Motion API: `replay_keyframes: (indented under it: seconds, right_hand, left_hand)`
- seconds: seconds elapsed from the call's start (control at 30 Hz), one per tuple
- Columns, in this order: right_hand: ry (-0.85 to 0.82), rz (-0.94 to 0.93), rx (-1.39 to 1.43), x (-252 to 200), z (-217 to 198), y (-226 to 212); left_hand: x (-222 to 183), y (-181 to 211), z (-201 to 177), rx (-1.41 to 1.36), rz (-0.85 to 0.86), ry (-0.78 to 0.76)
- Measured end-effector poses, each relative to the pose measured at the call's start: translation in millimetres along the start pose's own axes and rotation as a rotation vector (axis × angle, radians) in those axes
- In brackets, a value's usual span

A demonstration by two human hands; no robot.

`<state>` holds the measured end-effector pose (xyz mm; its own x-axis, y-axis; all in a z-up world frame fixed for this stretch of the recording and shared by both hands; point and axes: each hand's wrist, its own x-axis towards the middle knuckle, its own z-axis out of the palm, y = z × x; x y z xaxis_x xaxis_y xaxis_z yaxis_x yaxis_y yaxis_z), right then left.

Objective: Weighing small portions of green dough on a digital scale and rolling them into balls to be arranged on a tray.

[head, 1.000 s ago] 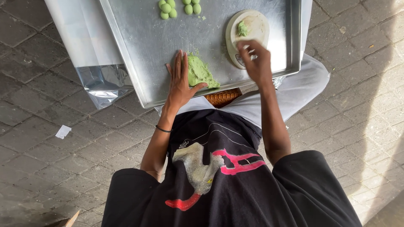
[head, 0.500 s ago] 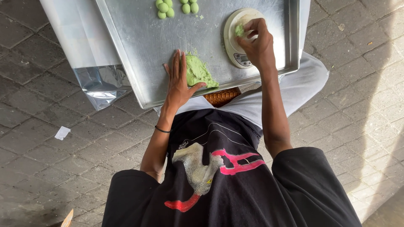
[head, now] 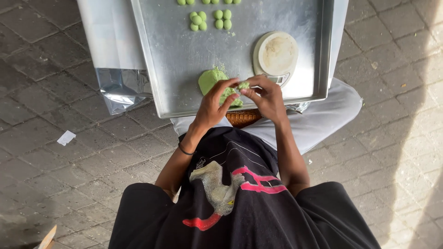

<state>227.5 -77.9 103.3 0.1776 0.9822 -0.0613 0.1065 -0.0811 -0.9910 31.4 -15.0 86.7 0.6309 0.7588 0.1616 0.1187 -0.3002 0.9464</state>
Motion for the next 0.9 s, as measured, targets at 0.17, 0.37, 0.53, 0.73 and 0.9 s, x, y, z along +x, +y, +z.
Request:
replay_keyframes:
  seconds: [0.17,0.37,0.53,0.73,0.9]
  right_hand:
    - [0.027,-0.027,0.07,-11.8,-1.1,9.9]
    - [-0.031,-0.062,0.24,-21.0,-10.2,-1.8]
    - [-0.019,-0.099,0.284,-31.1,-21.6,3.0]
    - [0.176,-0.237,0.041,-29.9,-11.5,-0.6]
    - [0.188,-0.207,0.006,-23.0,-6.9,-14.0]
  left_hand:
    - [5.0,25.9,5.4,-0.13,-0.014,0.013]
    - [0.3,16.2,28.8,-0.288,-0.114,0.018]
    - [3.8,34.5,39.6,-0.25,-0.058,0.059]
    - [-0.1,33.1,46.5,-0.396,-0.105,0.116]
    - [-4.0,30.8,38.9,-0.605,-0.119,0.128]
